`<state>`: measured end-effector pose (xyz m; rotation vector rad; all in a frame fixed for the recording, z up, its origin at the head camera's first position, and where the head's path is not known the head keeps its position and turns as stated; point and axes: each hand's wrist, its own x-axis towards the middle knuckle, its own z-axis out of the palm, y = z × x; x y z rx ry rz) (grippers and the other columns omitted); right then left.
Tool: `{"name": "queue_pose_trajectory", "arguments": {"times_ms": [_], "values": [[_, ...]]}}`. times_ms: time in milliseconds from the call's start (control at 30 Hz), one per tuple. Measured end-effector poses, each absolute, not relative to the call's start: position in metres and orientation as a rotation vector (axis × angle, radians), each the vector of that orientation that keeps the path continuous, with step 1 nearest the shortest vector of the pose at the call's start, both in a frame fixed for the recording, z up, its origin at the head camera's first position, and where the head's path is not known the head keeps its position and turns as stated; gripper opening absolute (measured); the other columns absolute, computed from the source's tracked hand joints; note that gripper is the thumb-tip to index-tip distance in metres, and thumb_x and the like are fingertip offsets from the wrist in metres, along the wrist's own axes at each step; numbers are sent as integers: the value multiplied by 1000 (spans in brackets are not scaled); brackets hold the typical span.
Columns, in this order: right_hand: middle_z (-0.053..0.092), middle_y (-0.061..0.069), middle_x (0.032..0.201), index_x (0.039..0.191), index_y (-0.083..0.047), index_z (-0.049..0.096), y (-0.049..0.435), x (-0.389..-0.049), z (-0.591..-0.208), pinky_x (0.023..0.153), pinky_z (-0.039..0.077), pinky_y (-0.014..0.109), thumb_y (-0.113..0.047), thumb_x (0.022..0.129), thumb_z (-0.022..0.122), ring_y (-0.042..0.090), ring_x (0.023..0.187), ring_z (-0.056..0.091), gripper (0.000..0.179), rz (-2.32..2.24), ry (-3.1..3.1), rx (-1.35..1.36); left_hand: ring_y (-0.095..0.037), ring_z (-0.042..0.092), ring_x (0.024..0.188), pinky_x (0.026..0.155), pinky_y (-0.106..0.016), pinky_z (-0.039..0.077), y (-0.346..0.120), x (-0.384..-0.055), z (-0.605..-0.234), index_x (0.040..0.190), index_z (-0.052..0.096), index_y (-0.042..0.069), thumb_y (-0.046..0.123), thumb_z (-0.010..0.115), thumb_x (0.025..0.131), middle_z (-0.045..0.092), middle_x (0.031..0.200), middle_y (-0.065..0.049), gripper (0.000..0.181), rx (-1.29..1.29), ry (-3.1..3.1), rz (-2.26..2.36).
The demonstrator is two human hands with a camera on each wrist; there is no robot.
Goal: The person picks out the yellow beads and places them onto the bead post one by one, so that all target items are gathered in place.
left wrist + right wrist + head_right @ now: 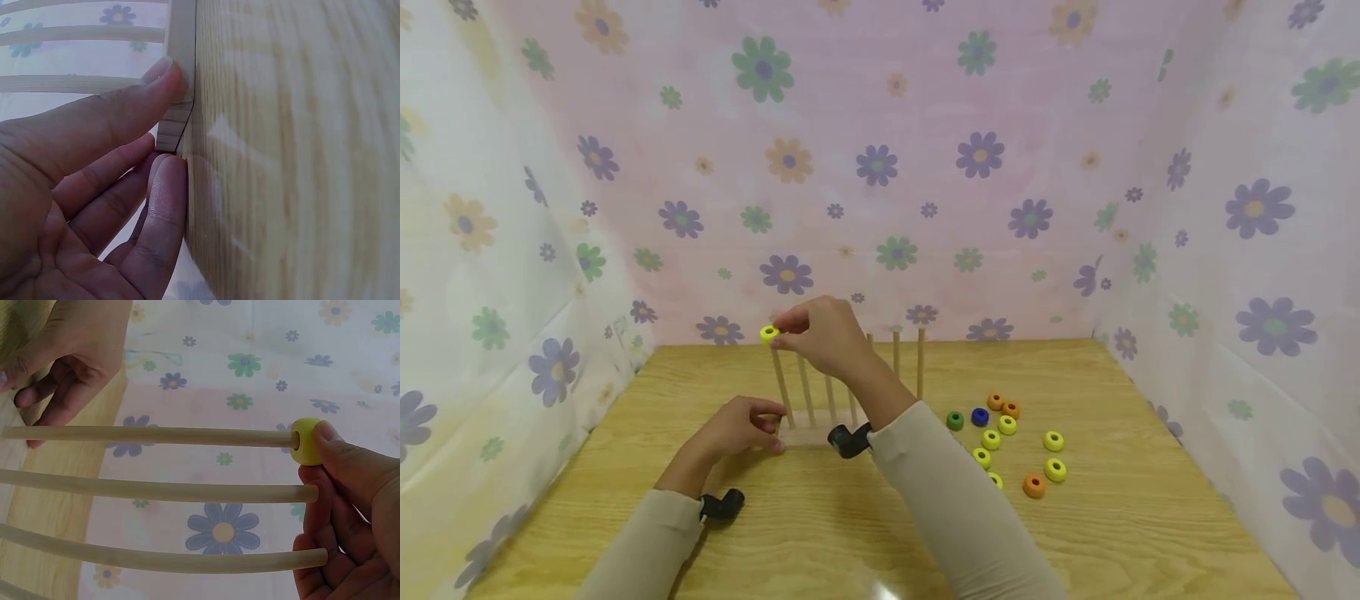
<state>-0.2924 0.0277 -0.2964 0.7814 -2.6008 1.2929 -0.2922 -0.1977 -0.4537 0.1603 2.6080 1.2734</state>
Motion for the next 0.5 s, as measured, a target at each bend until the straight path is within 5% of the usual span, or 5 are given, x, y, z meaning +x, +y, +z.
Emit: {"name": "queue_pose_trajectory", "arguments": {"times_ms": [500], "values": [[76,-6,96,107,-19,83,29,-293,-297,66,55,31,-28,90,83,22,87,68,19,1283,-2581,797,-18,65,102,93,-41,55,-198,-293,-454,127,75,20,16,96,73,73,118,0,57,164,2597,1296]]}}
